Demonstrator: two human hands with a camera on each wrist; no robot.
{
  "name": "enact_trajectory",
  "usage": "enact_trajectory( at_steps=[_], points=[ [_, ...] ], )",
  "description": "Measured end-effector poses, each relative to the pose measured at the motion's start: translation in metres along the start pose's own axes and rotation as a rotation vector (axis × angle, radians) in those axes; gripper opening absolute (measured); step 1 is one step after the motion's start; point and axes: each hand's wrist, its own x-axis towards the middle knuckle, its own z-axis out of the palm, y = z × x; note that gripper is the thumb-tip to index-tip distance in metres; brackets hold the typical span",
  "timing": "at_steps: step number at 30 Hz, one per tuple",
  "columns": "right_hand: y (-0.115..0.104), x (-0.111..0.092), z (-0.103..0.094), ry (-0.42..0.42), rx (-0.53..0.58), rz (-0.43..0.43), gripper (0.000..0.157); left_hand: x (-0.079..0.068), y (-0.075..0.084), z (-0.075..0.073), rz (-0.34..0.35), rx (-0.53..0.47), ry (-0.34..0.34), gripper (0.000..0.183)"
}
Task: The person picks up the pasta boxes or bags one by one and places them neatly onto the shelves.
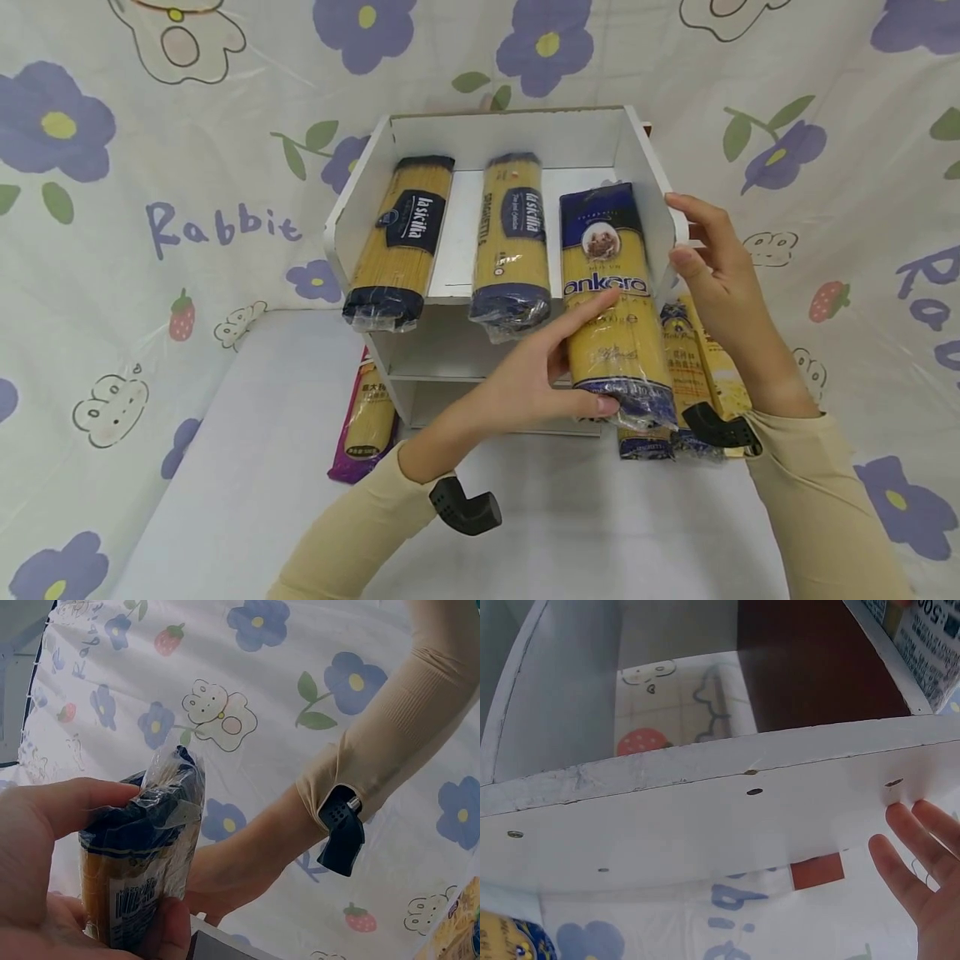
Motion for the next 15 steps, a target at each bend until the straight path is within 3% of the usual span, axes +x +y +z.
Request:
enact_trajectory(
  at_steps=[11, 15],
  points=[
    [-0.008, -0.001, 0.003, 0.038, -0.125, 0.088, 0.051, 0.011, -0.002, 0.001, -0.02, 0.003, 0.049, 0.094],
    [-0.009, 0.0, 0.004, 0.04, -0.136, 0.079, 0.051, 0.009, -0.001, 0.006, -0.037, -0.05, 0.021, 0.089]
  ],
)
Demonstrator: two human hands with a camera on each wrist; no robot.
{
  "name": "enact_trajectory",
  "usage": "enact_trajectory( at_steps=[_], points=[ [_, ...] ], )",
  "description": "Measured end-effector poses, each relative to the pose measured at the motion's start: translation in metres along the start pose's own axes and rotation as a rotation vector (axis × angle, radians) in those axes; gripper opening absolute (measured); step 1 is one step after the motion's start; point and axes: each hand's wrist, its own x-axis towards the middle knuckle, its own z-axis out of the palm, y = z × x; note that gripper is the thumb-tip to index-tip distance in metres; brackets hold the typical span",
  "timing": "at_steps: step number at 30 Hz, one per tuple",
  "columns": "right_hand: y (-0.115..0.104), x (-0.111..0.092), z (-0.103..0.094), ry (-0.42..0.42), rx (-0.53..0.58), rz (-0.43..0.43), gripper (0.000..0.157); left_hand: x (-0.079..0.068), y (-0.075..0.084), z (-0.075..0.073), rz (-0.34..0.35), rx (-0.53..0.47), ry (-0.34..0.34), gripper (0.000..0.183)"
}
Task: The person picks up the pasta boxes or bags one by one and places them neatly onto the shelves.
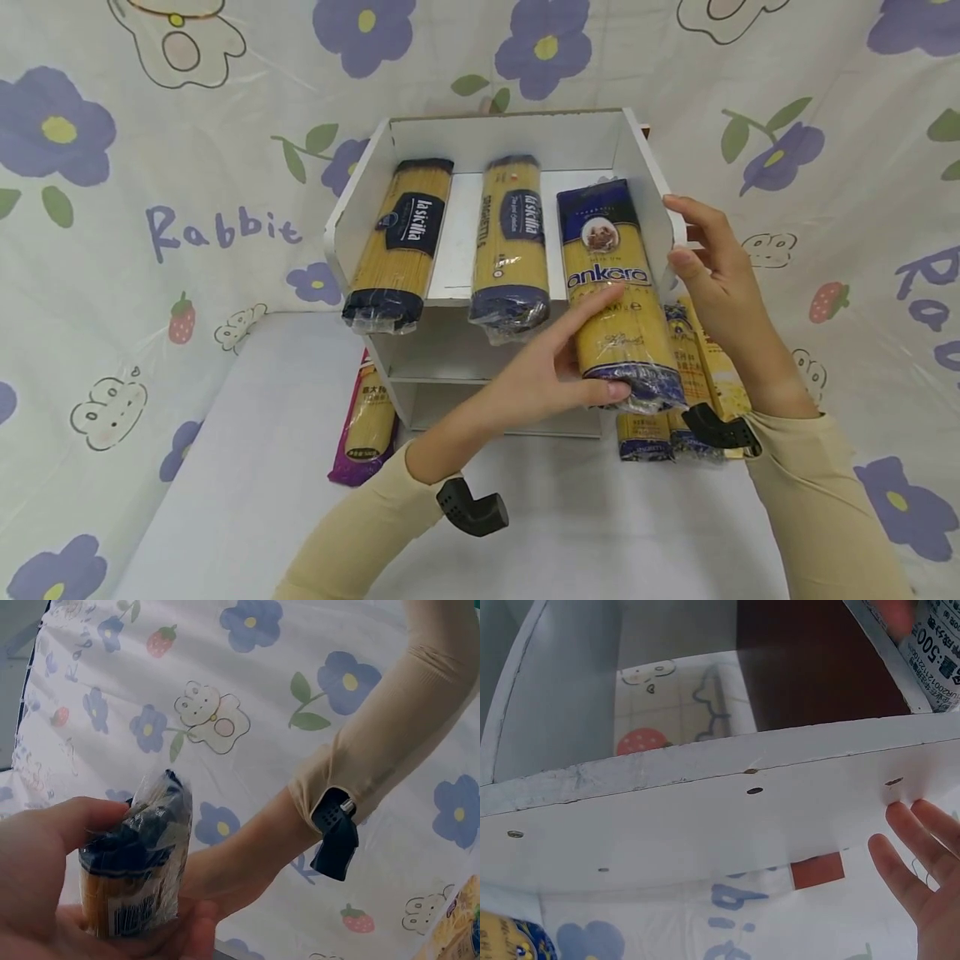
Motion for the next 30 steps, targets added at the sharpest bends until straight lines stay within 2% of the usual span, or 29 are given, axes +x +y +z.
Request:
enact_trajectory(
  at_steps=[2, 7, 9, 13, 15, 20, 23, 30],
  points=[
    [-0.001, 0.0, 0.0, -0.006, -0.007, -0.018, 0.05, -0.006, 0.004, 0.003, -0.037, -0.032, -0.027, 0.083],
    [-0.001, 0.0, 0.0, -0.011, -0.058, -0.012, 0.049, -0.028, 0.022, 0.006, -0.098, 0.002, -0.05, 0.059],
    [-0.001, 0.0, -0.001, -0.007, -0.06, 0.001, 0.05, -0.036, 0.029, 0.007, -0.073, -0.028, -0.105, 0.05],
    [0.0, -0.001, -0.001, -0.002, -0.041, 0.005, 0.05, -0.044, 0.034, 0.014, -0.016, -0.168, -0.279, 0.04],
    [-0.001, -0.001, -0.001, -0.007, -0.045, -0.003, 0.049, -0.045, 0.033, 0.017, -0.012, -0.204, -0.306, 0.038],
    [-0.004, 0.0, 0.001, -0.017, 0.033, -0.01, 0.05, -0.041, 0.03, 0.022, -0.05, -0.195, -0.213, 0.038],
    [-0.003, 0.0, 0.0, -0.017, 0.087, -0.025, 0.051, -0.036, 0.029, 0.023, -0.048, -0.208, -0.175, 0.036],
    [0.0, -0.001, -0.001, -0.002, 0.017, 0.006, 0.05, -0.027, 0.026, 0.021, -0.019, -0.172, -0.09, 0.035]
  ],
)
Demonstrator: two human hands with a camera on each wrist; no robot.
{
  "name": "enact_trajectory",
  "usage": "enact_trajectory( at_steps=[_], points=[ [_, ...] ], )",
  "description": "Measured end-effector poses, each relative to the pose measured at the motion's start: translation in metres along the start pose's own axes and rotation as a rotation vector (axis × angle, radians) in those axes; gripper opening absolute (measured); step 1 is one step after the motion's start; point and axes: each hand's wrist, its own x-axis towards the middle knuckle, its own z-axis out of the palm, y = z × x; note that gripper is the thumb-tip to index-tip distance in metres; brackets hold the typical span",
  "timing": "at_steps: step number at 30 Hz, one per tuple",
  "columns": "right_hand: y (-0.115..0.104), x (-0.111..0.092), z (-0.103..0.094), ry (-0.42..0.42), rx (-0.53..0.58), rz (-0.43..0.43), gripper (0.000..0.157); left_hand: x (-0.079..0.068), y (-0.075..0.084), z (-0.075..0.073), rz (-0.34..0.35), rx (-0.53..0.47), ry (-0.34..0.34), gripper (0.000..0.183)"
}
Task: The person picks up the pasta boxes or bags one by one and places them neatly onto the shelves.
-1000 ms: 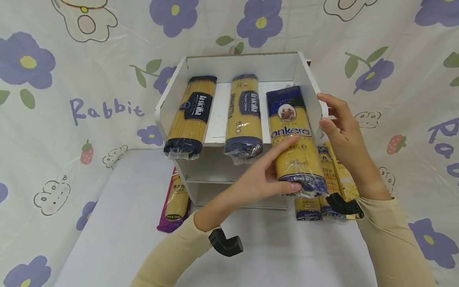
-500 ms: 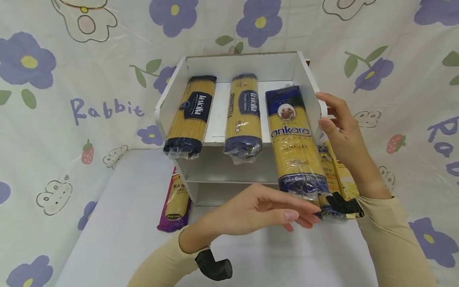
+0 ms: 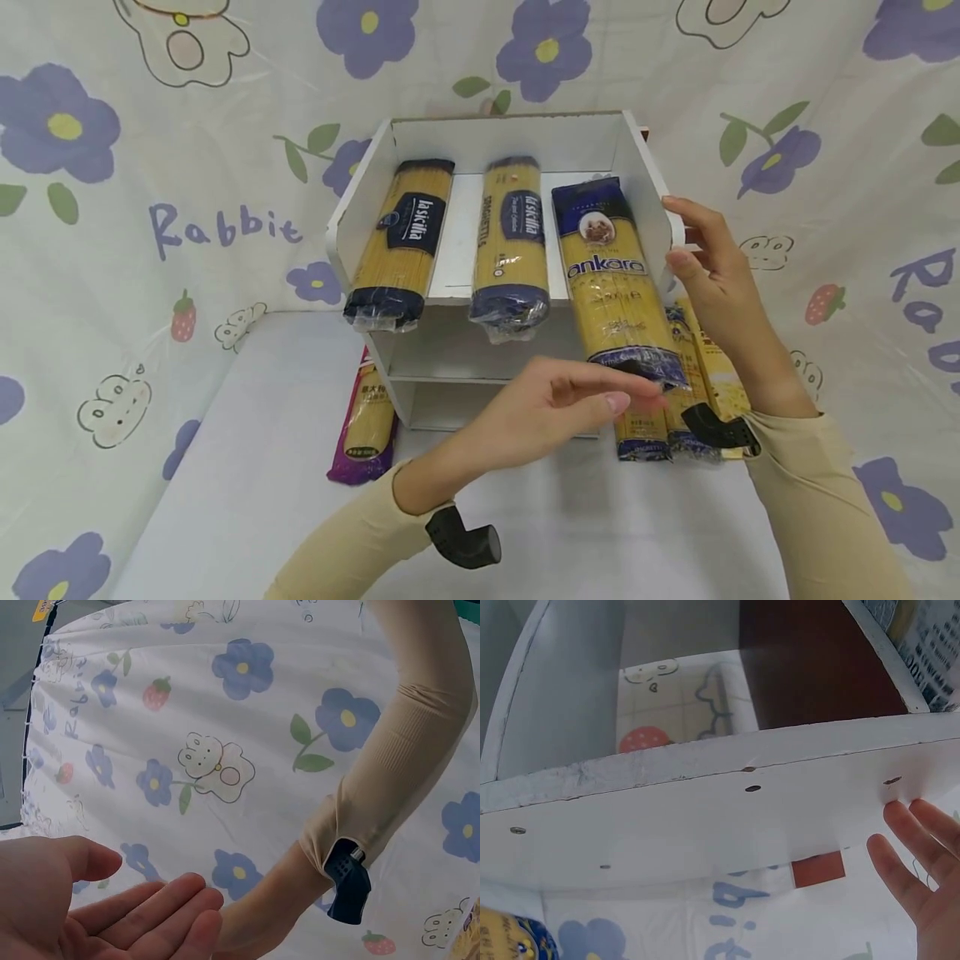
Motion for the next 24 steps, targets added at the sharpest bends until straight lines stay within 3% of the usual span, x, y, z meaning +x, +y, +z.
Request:
enact_trajectory(
  at_steps=[6, 14, 24],
  points=[
    [0.002, 0.0, 0.0, -0.024, 0.083, -0.031, 0.054, 0.005, -0.005, -0.005, 0.052, 0.147, 0.103, 0.045],
    [0.004, 0.001, -0.002, -0.042, 0.087, -0.073, 0.051, 0.011, -0.008, -0.008, 0.058, 0.321, 0.167, 0.037],
    [0.008, 0.002, -0.003, -0.061, 0.13, -0.105, 0.049, 0.022, -0.012, -0.013, 0.098, 0.441, 0.273, 0.032]
  ],
)
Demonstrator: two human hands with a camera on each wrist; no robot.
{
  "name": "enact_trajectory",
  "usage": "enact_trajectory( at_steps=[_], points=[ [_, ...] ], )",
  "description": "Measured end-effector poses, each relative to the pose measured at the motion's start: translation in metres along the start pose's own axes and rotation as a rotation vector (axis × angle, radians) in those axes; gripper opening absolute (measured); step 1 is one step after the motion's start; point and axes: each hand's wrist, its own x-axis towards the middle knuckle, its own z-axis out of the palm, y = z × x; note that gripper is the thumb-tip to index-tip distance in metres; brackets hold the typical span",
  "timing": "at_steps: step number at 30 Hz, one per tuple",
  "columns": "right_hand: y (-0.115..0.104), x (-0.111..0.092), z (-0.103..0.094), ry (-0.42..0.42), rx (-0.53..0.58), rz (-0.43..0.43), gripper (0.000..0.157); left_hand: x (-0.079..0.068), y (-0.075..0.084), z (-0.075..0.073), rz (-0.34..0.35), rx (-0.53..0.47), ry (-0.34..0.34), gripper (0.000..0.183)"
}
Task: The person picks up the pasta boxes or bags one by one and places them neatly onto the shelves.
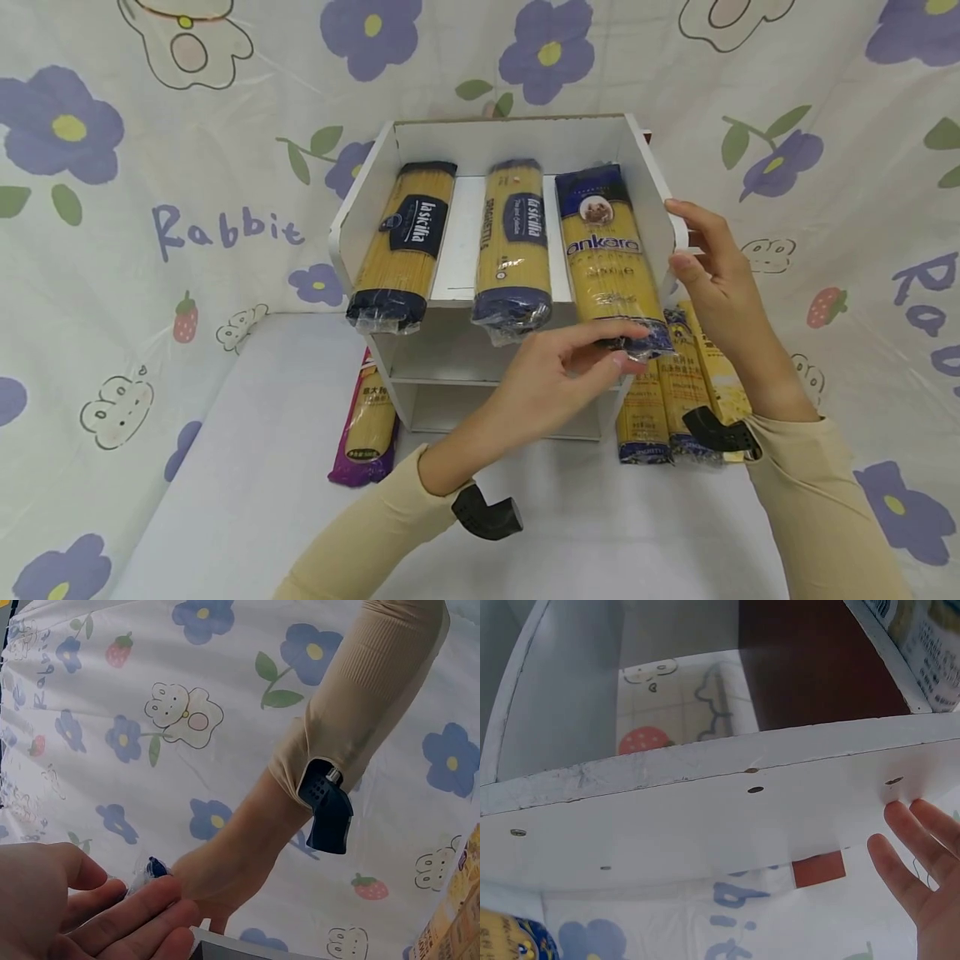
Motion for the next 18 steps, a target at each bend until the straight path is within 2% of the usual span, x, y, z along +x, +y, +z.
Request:
enact_trajectory(
  at_steps=[5, 7, 13, 18],
  points=[
    [0.001, 0.0, -0.001, 0.0, 0.0, -0.004, 0.049, 0.006, -0.004, 0.001, 0.006, 0.075, 0.027, 0.035],
    [0.001, 0.0, -0.001, 0.001, -0.036, -0.003, 0.049, 0.008, -0.005, 0.002, -0.001, 0.101, 0.035, 0.036],
    [0.001, -0.001, 0.0, 0.003, -0.071, -0.004, 0.049, 0.008, -0.004, 0.006, -0.02, 0.135, 0.061, 0.039],
    [0.001, -0.001, 0.0, 0.008, -0.068, -0.003, 0.049, 0.006, -0.004, 0.011, 0.038, 0.205, 0.091, 0.042]
  ],
)
